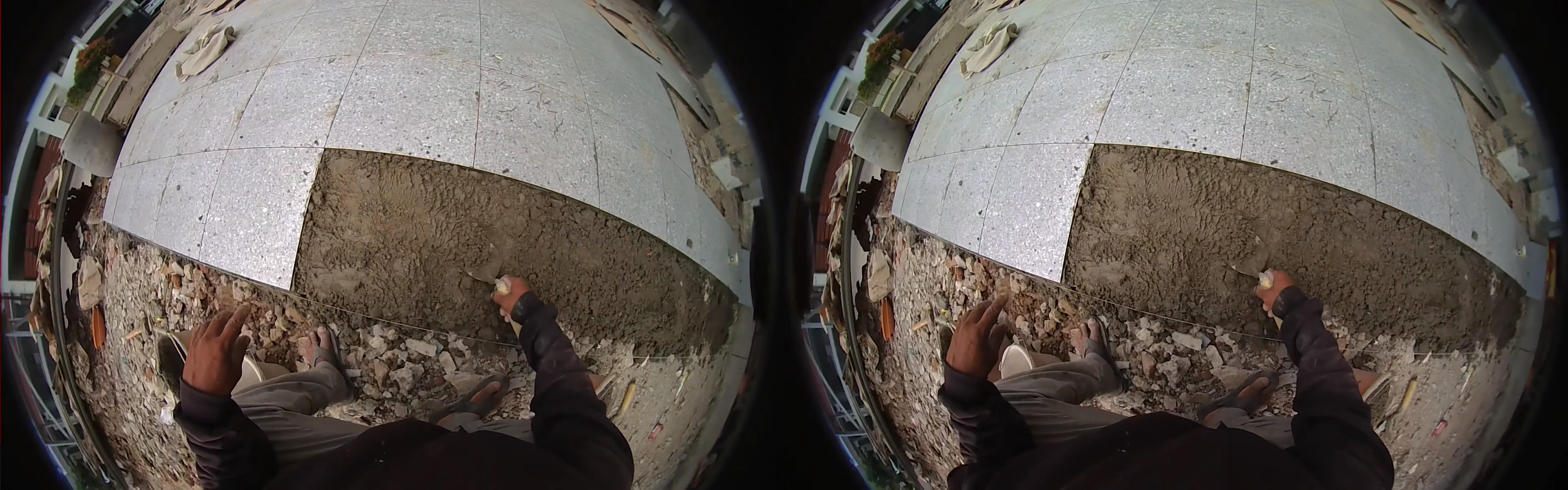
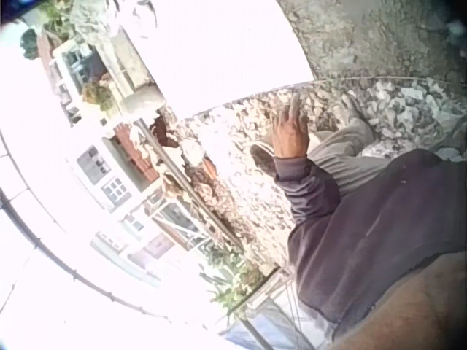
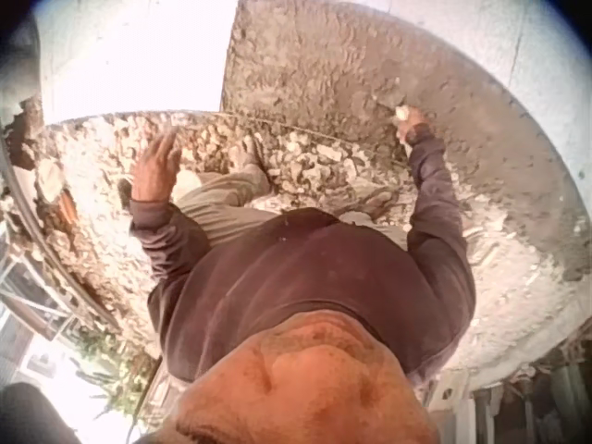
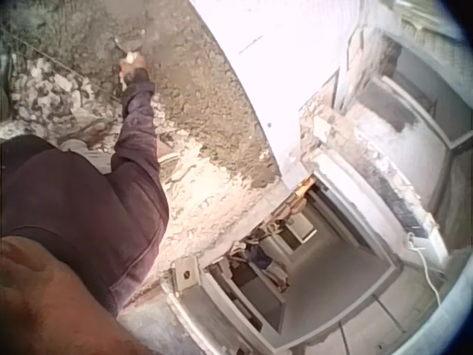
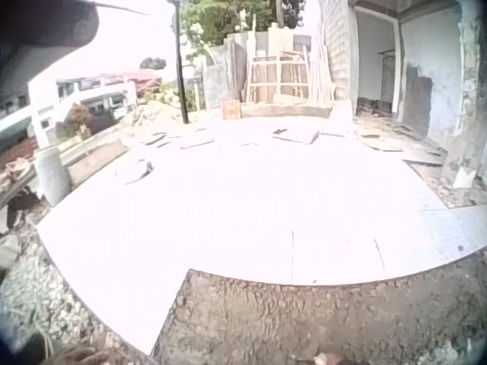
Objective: Spread mortar and prepare the surface for floor tiling.
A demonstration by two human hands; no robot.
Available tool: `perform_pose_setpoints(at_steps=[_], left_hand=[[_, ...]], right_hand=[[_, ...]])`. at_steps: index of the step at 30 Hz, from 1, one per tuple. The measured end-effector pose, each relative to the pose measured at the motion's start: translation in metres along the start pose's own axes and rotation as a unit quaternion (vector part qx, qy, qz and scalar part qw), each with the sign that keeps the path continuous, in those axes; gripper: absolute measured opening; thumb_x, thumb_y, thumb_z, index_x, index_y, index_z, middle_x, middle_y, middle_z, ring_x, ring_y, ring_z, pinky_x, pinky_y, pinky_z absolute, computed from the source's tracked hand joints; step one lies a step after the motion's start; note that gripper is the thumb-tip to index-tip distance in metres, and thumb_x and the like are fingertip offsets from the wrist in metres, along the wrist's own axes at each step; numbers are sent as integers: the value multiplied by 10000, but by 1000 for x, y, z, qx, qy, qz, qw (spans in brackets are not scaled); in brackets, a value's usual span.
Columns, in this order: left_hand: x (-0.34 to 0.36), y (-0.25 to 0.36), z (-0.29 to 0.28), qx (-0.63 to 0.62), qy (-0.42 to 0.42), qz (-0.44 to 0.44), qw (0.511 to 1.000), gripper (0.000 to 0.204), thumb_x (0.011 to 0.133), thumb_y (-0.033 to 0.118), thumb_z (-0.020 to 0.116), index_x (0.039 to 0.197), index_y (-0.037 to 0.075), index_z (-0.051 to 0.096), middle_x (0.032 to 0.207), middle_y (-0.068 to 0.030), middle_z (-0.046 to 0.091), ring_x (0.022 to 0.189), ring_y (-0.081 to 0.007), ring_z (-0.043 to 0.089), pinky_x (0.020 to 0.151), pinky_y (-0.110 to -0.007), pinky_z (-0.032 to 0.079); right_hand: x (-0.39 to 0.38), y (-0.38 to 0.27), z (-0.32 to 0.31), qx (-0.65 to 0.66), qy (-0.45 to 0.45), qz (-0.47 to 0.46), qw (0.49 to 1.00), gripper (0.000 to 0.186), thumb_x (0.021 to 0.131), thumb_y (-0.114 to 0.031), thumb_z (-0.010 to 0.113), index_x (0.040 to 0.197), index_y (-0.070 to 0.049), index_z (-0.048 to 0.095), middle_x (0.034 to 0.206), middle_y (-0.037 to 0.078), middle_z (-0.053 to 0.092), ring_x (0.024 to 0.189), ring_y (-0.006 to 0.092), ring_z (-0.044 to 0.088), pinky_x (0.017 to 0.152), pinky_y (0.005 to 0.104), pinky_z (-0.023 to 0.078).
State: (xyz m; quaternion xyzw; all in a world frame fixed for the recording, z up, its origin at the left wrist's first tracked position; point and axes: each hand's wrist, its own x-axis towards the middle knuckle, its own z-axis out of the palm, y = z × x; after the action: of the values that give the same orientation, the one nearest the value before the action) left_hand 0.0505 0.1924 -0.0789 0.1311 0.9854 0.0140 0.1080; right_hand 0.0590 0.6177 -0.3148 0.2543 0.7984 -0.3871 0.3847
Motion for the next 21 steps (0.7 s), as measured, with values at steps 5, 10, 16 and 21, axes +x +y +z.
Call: perform_pose_setpoints(at_steps=[5,10,16,21], left_hand=[[-29,2,0,-131,-87,-99,983,435,692,93,556,1108,104,431,956,-145,505,865,-312,484,739,-355,396],[-56,15,-12,-110,-58,-40,991,451,661,80,579,1092,104,447,933,-122,506,836,-288,480,722,-347,402],[-48,12,-18,-107,-71,-25,991,435,621,42,596,1034,106,476,935,-118,499,810,-286,480,704,-348,408],[-37,0,-30,-113,19,-42,993,487,561,-28,603,1017,103,487,970,-144,486,863,-311,472,731,-363,401]], right_hand=[[21,-62,8,142,-116,-121,976,355,737,-193,542,1007,12,435,591,73,501,410,146,480,365,309,399],[70,-139,6,-125,97,-306,939,352,703,-177,535,1007,-20,450,801,154,541,655,247,552,539,378,439],[101,-171,19,-364,374,-311,794,322,701,-168,547,979,-34,454,809,160,520,785,325,515,648,436,413],[105,-140,24,-147,332,-348,864,300,744,-214,513,989,-52,448,696,123,511,611,271,533,538,414,431]])
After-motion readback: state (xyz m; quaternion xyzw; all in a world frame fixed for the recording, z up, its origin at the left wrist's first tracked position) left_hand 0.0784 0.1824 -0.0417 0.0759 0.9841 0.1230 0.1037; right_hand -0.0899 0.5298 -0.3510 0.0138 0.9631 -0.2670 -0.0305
